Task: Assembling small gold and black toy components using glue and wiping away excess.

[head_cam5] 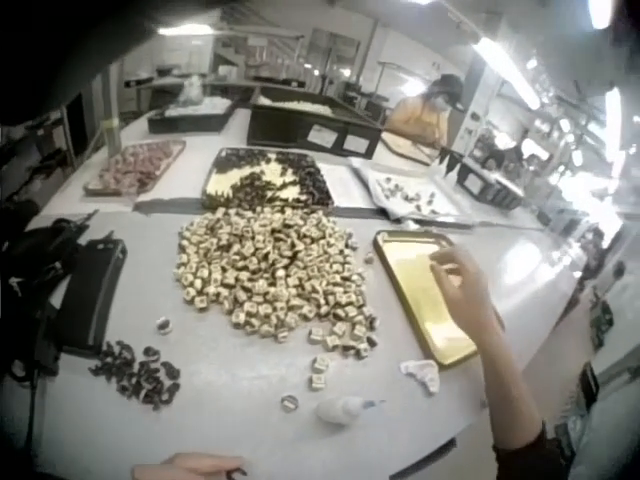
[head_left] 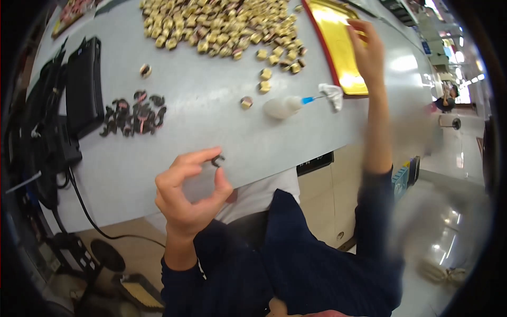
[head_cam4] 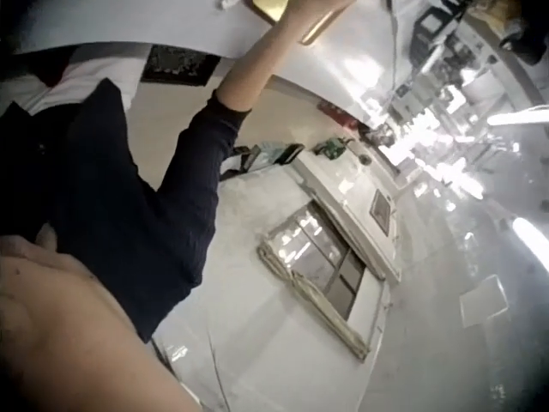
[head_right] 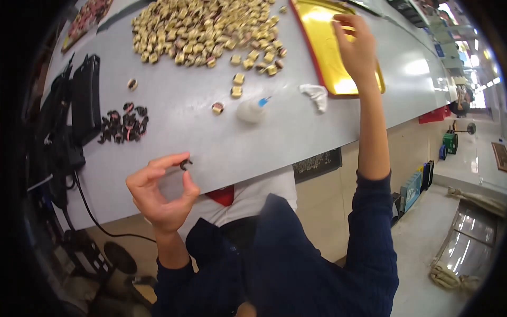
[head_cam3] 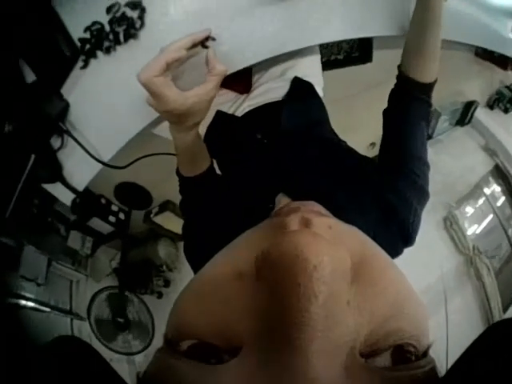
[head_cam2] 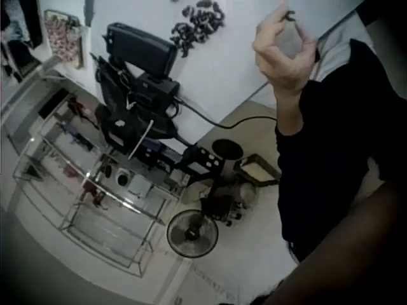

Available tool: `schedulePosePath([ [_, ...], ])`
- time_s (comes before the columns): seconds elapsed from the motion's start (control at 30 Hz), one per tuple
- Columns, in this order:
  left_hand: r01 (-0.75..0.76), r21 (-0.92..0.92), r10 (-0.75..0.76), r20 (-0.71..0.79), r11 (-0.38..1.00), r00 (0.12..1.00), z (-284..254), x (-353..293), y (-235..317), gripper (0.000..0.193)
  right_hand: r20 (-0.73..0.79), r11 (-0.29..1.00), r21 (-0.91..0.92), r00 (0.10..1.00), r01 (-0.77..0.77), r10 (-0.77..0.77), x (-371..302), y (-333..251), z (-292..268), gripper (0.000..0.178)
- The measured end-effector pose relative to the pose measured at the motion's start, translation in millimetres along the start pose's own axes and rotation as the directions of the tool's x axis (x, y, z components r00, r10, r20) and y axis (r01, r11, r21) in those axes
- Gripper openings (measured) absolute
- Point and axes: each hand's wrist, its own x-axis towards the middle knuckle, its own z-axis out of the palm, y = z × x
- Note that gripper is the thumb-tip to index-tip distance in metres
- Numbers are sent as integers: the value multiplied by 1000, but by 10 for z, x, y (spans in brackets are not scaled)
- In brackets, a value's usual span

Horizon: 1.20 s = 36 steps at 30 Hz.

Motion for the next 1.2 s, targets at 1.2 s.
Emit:
schedulePosePath([
  [1.2, -113, 12, 112, 47, 994, 993, 51, 85, -59, 58, 63, 923, 344, 976, 174, -208, 265, -45, -203, 23],
])
